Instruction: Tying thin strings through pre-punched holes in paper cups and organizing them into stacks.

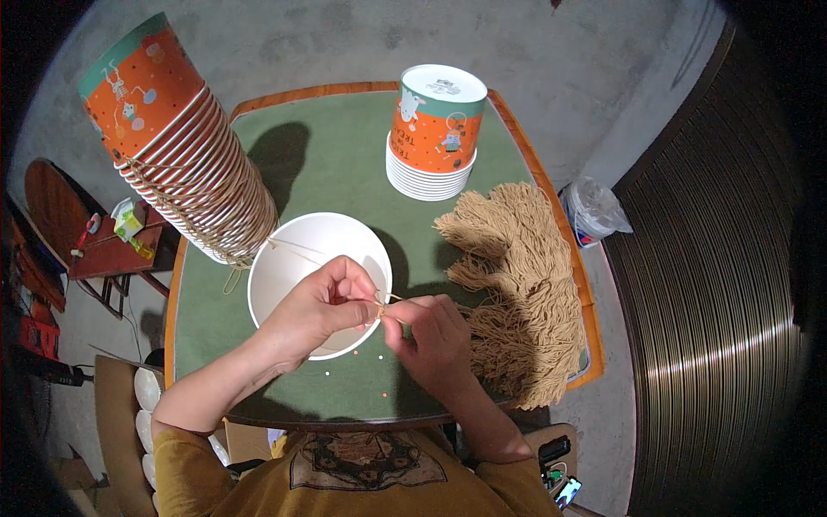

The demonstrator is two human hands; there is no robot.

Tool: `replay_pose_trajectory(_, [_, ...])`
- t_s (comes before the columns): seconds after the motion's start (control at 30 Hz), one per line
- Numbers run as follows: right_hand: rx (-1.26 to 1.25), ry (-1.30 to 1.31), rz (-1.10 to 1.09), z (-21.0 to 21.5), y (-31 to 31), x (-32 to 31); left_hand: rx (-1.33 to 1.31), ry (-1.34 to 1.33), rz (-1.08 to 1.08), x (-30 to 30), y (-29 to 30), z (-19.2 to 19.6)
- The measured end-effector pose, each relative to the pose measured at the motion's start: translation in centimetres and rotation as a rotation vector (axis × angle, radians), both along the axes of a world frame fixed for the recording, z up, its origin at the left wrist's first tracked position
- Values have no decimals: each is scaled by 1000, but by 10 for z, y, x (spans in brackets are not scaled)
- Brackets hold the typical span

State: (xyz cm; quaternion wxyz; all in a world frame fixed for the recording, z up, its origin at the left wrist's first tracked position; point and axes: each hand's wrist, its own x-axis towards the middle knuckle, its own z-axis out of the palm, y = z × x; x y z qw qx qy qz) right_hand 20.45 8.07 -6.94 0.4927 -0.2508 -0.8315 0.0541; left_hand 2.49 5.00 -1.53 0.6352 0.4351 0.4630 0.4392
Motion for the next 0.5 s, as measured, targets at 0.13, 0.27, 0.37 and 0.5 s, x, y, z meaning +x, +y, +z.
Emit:
replay_pose_trajectory(0.13, [-82,1,-6,-2,-2,0,15,5,3,1,0,-1])
replay_pose_trajectory(0.27, [-490,128,71,-2,-8,0,37,17,-5,1,0,-4])
replay_pose_trajectory(0.37, [-467,213,58,-4,-4,-1,20,11,-5,1,0,-3])
replay_pose_trajectory(0.5, [-306,203,87,-2,0,1,-6,-11,-14,0,1,-3])
